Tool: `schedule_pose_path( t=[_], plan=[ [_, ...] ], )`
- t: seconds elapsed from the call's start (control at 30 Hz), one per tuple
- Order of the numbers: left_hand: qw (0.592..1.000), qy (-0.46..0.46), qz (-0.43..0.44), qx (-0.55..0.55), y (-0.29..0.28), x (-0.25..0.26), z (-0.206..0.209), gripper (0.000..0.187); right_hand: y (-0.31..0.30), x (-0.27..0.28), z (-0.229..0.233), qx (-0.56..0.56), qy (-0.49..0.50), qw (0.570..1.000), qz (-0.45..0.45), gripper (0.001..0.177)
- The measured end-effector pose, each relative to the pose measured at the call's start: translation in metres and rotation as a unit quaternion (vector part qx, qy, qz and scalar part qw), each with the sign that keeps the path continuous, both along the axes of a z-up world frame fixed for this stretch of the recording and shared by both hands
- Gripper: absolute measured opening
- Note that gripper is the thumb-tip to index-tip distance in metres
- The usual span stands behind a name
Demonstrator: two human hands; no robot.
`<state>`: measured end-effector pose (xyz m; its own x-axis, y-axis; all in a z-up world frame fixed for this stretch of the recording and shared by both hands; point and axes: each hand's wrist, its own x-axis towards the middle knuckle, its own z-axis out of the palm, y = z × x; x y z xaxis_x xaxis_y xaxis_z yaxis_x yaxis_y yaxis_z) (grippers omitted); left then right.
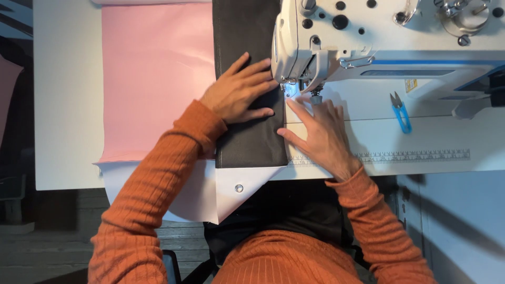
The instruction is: Sewing together pieces of printed material using an industrial sewing machine.
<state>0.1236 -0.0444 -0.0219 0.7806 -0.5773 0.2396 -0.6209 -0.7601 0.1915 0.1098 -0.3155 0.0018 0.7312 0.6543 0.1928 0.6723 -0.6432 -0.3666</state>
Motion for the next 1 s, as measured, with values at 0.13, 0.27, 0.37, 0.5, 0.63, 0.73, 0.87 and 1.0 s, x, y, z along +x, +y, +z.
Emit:
schedule_pose_path(
  t=[0.13,0.27,0.37,0.5,0.63,0.73,0.87,1.0],
  plan=[
    [0.999,-0.006,0.017,0.034,-0.019,-0.031,0.012,0.052,-0.007,-0.016,-0.002,0.069,0.016,0.997,-0.006,0.057],
    [0.999,0.038,-0.007,-0.027,-0.028,-0.055,0.007,0.047,-0.005,-0.028,0.001,0.09,0.003,0.996,-0.019,0.057],
    [0.997,0.033,-0.014,-0.062,-0.026,-0.064,0.0,0.051,-0.003,-0.033,0.003,0.066,-0.005,0.998,-0.023,0.061],
    [0.998,0.017,-0.017,-0.055,-0.03,-0.061,0.006,0.052,-0.008,-0.028,0.001,0.057,-0.026,0.998,0.0,0.064],
    [0.996,-0.002,-0.004,-0.086,-0.019,-0.069,0.017,0.046,-0.012,-0.029,0.001,0.058,-0.018,0.998,0.004,0.061],
    [0.963,-0.041,0.189,-0.187,0.011,-0.082,0.012,0.017,-0.016,-0.026,-0.005,0.084,0.009,0.996,-0.003,0.056],
    [0.942,-0.035,0.305,-0.133,0.035,-0.107,0.011,0.011,-0.019,-0.026,-0.006,0.093,0.044,0.995,-0.001,0.038],
    [0.963,-0.035,0.232,-0.13,0.005,-0.118,0.037,0.03,-0.017,-0.031,0.006,0.1,0.073,0.992,0.01,0.036]
  ],
)
